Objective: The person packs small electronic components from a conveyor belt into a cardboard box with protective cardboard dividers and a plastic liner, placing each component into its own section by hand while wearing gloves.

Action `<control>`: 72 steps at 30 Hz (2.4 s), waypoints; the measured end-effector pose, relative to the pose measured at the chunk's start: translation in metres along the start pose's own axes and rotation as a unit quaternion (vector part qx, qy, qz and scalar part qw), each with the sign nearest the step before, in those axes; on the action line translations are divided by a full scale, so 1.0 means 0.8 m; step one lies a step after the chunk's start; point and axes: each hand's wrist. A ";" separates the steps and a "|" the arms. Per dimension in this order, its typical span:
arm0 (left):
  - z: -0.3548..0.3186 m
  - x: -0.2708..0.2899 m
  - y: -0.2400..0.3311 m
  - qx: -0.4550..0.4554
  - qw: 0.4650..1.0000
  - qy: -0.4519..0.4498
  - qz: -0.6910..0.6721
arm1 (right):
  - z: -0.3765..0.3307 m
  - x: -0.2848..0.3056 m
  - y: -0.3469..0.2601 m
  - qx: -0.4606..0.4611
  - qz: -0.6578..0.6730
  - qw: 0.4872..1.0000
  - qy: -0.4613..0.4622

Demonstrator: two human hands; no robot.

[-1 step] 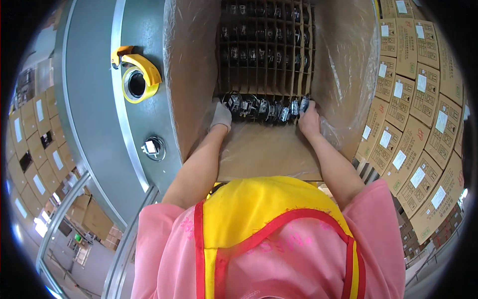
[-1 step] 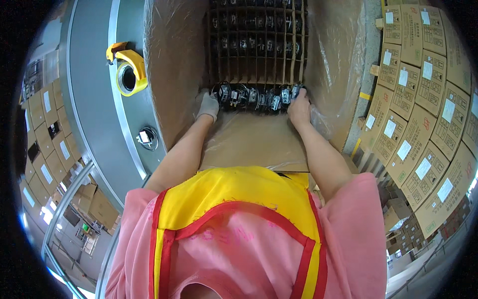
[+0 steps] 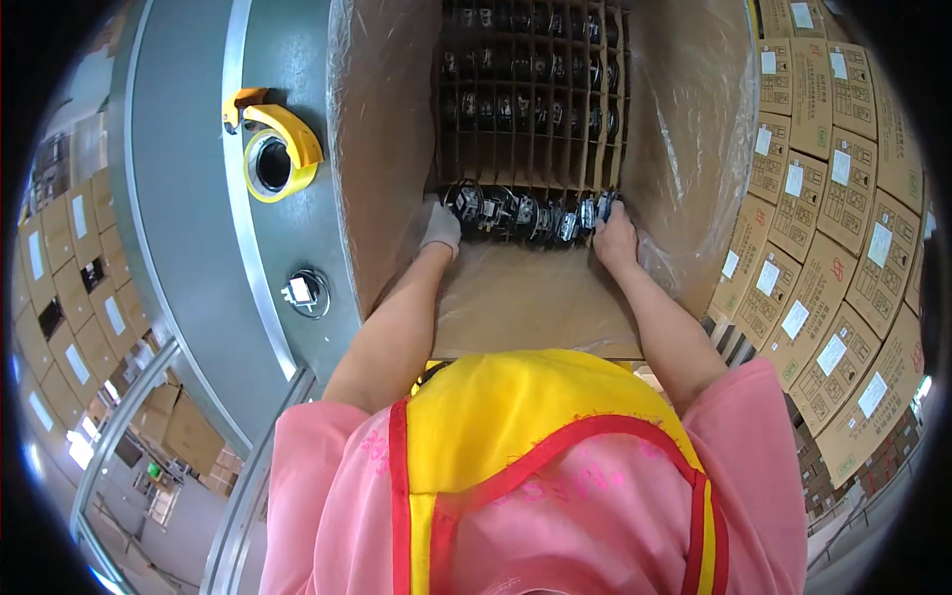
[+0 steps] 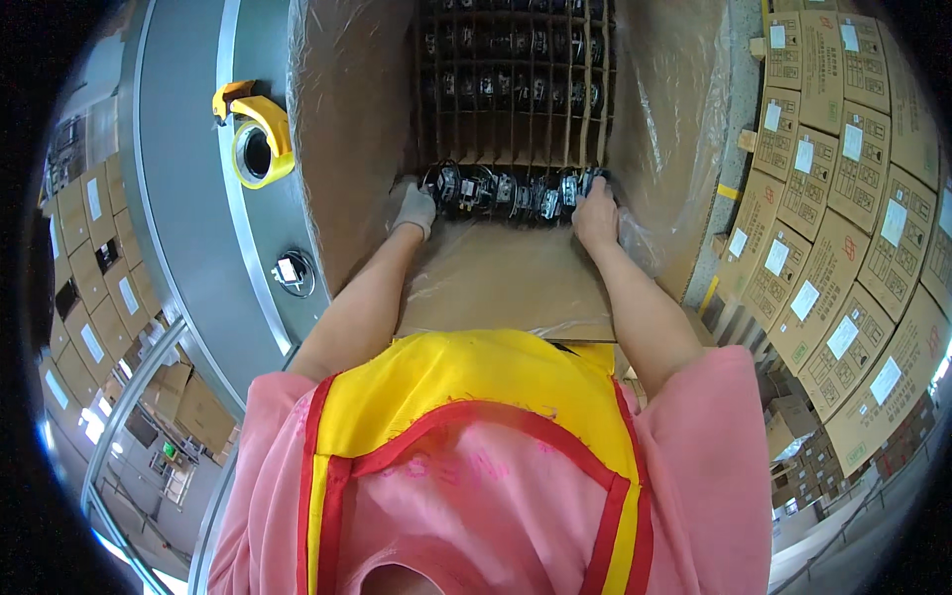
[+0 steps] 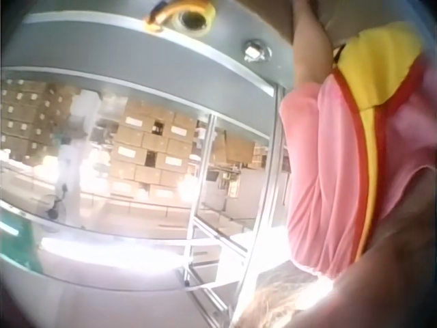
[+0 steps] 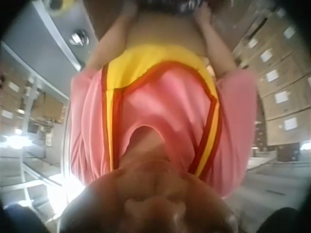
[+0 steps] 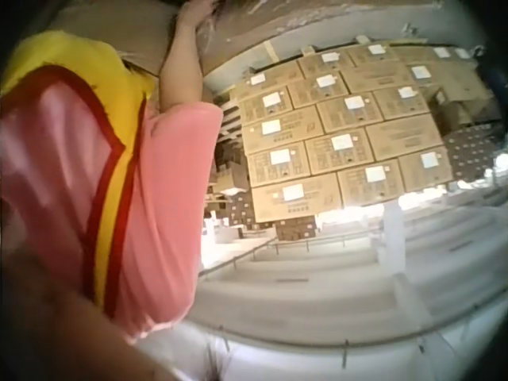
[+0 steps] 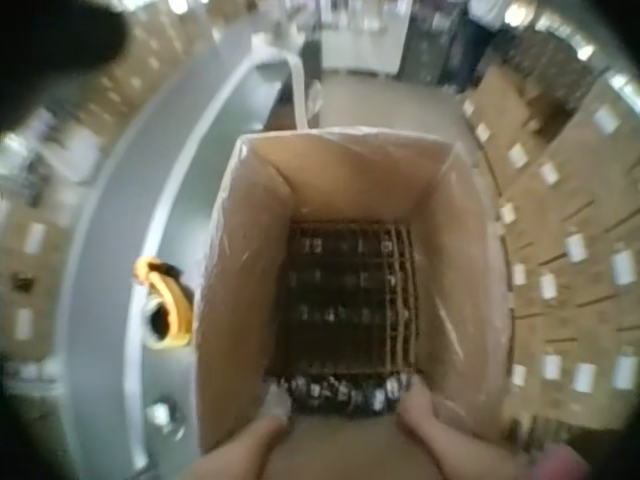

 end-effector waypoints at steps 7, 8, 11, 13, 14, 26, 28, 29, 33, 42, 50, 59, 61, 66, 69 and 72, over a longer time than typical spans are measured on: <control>-0.021 -0.012 0.025 -0.090 0.989 0.096 0.068 | 0.017 -0.030 0.061 -0.175 0.036 0.966 -0.185; -0.033 0.003 0.047 -0.077 0.996 0.024 -0.029 | 0.021 -0.025 0.040 -0.290 0.090 0.937 -0.171; -0.033 0.010 0.053 -0.061 0.997 -0.038 0.002 | 0.004 -0.010 0.005 -0.086 0.012 0.995 -0.038; -0.025 0.015 0.051 -0.070 0.996 -0.053 0.009 | 0.003 -0.019 0.010 -0.078 0.015 0.997 -0.019; -0.023 0.015 0.049 -0.077 0.995 -0.066 0.018 | 0.008 -0.019 0.012 -0.073 -0.011 0.997 -0.028; -0.011 -0.011 0.040 -0.158 0.986 -0.036 -0.033 | 0.013 -0.027 0.026 -0.100 0.008 0.987 -0.127; -0.006 -0.021 0.035 -0.167 0.986 -0.011 -0.019 | 0.004 -0.006 -0.001 -0.103 -0.064 0.980 -0.160; 0.031 -0.044 -0.009 -0.166 0.986 -0.004 -0.022 | 0.006 0.005 -0.022 -0.095 -0.065 0.980 -0.160; 0.063 -0.053 -0.041 -0.024 0.999 0.029 0.032 | 0.002 0.010 -0.037 -0.146 -0.061 0.968 -0.194; -0.042 0.013 0.044 -0.030 0.989 -0.093 0.114 | 0.008 0.003 -0.034 0.057 0.029 0.964 -0.259; -0.022 -0.007 0.035 -0.095 0.987 -0.054 0.114 | 0.002 0.010 -0.062 0.117 -0.051 0.961 -0.245; -0.026 -0.035 0.040 -0.115 0.984 -0.026 0.136 | -0.008 0.010 -0.086 0.097 -0.082 0.970 -0.209; -0.015 -0.034 0.038 -0.115 0.984 -0.035 0.132 | 0.001 0.000 -0.058 0.000 -0.029 0.987 -0.158; 0.021 -0.043 0.006 -0.061 0.998 0.010 0.009 | 0.017 -0.009 -0.006 -0.038 0.031 0.958 -0.282; 0.035 -0.047 -0.010 -0.002 0.994 0.011 0.113 | 0.009 -0.001 -0.036 0.004 0.012 0.943 -0.333; 0.016 -0.026 0.033 -0.019 0.991 -0.131 0.023 | 0.014 0.012 -0.015 -0.031 -0.159 0.962 -0.219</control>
Point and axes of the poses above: each hand's wrist, its own z-axis towards the middle knuckle, its own x-axis out of the back of the hand, y = z × x, and after that the axes turned 5 degrees about -z, right-handed
